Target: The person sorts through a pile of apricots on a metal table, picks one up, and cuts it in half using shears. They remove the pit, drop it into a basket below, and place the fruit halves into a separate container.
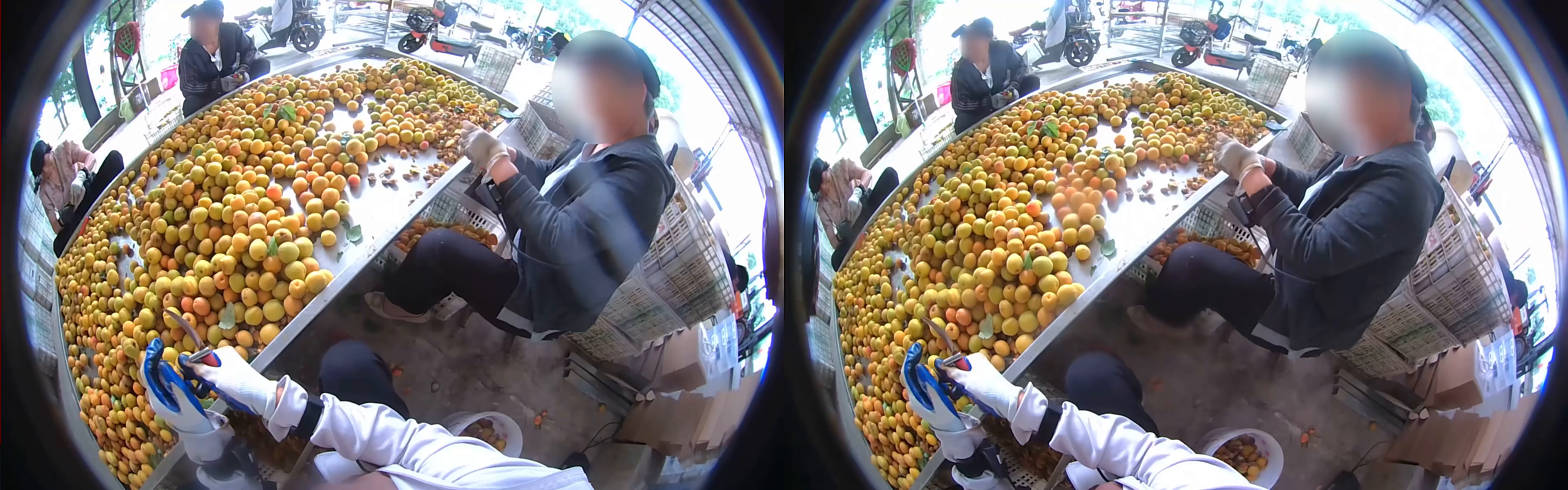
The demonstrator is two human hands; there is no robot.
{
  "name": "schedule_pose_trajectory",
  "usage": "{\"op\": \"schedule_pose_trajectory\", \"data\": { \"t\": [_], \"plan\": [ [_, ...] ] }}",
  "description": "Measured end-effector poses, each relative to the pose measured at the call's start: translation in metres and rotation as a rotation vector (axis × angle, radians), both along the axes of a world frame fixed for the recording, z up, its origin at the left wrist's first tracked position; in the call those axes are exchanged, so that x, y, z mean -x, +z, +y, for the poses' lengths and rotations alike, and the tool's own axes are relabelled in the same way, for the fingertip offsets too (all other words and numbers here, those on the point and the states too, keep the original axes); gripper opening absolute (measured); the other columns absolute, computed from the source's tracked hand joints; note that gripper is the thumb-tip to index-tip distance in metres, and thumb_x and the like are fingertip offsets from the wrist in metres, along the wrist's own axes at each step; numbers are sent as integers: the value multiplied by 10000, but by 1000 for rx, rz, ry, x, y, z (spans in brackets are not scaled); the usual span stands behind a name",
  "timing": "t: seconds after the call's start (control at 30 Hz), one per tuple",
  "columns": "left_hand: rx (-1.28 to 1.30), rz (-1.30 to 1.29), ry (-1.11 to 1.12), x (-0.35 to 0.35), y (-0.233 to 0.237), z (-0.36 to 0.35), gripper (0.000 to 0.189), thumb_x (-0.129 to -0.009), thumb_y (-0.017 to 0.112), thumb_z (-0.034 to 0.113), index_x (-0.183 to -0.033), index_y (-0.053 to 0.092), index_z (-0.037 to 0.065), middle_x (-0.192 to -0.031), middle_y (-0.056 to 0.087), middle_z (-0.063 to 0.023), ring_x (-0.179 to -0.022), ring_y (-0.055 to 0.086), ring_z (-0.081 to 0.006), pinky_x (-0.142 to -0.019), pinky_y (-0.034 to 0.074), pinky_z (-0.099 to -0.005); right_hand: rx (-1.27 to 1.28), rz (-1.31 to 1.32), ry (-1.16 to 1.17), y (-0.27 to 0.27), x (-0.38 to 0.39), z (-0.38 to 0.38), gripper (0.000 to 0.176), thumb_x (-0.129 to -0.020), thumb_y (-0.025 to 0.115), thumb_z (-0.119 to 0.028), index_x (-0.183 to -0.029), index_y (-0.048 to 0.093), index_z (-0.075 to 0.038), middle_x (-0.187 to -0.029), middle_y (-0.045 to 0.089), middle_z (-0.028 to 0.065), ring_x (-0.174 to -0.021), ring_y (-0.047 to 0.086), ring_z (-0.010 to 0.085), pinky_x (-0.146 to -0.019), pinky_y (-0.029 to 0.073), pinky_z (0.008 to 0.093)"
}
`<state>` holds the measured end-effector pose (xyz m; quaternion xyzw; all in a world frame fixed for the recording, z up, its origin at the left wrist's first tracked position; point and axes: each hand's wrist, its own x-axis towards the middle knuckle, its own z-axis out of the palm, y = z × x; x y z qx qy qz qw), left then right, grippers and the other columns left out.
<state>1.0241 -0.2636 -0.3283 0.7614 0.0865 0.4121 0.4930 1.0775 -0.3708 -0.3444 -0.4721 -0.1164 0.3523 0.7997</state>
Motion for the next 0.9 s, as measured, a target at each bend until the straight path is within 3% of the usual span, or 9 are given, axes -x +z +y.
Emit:
{"op": "schedule_pose_trajectory", "data": {
  "t": [0.03, 0.07, 0.13, 0.17, 0.3, 0.6, 0.73, 0.8, 0.9],
  "plan": [
    [-46, -40, -44, -1, 3, -6, 372, -1041, 491, 228, -1280, 572, -44, -1126, 662, -114, -833, 659, -139, -656, 525, -231, -102, 51, -41, -8, 0, 8, 319, -971, 652, -310, -992, 701, 5, -754, 627, -8, -660, 502, 54, -575, 411, 258],
    [-45, -38, -46, -1, 2, 0, 372, -1041, 491, 228, -1280, 572, -44, -1126, 662, -114, -833, 659, -139, -656, 525, -231, -205, 102, -82, -12, -1, 13, 310, -971, 653, -299, -990, 699, 8, -758, 628, -9, -662, 503, 55, -579, 412, 250],
    [-526, 103, 6, 2, -3, 16, 367, -1040, 481, 205, -1297, 568, -42, -1208, 654, -152, -970, 680, -206, -816, 550, -303, -173, 114, -57, -23, -6, 14, 286, -971, 657, -279, -976, 693, 5, -779, 625, -12, -679, 510, 57, -598, 423, 244],
    [-514, 178, -11, 5, 1, 12, 362, -1020, 483, 184, -1296, 573, -32, -1199, 660, -174, -980, 691, -272, -850, 545, -366, -143, 123, -30, -19, -8, 11, 262, -972, 660, -258, -962, 687, 2, -800, 622, -15, -697, 518, 59, -618, 433, 238],
    [-742, 165, 22, 4, 6, 7, 384, -973, 479, 173, -1283, 584, -27, -1218, 654, -211, -1007, 676, -385, -866, 537, -424, -95, 155, 7, -7, -7, 0, 244, -981, 645, -247, -997, 686, -7, -818, 634, -14, -698, 522, 60, -617, 433, 228],
    [-726, 203, -5, 6, 15, -2, 453, -1010, 434, 275, -1298, 568, -47, -1212, 645, -233, -1039, 666, -397, -877, 533, -421, -216, 22, -23, 4, -1, -19, 191, -915, 659, -99, -1068, 663, 15, -874, 655, 13, -786, 566, 72, -714, 492, 242],
    [-496, 155, -68, 5, 13, -8, 446, -1038, 392, 271, -1274, 570, -63, -1214, 643, -228, -1124, 629, -364, -968, 479, -421, -244, -103, -65, 3, 4, -22, 222, -854, 678, -52, -1062, 657, 21, -918, 680, 23, -837, 601, 90, -770, 505, 251],
    [-494, 119, -28, 2, 14, -12, 430, -978, 443, 228, -1227, 586, -91, -1093, 645, -254, -994, 647, -400, -907, 498, -426, -175, -18, -15, 13, 5, -25, 240, -831, 678, -21, -1067, 660, 19, -927, 689, 32, -854, 616, 100, -790, 510, 259],
    [-354, 102, -32, 3, -1, -3, 400, -1011, 446, 231, -1197, 603, -86, -1109, 664, -217, -1038, 644, -342, -938, 487, -417, -97, -60, -49, 5, 9, -17, 234, -847, 677, -26, -1078, 663, 12, -946, 693, 41, -870, 620, 110, -812, 518, 276]
  ]
}}
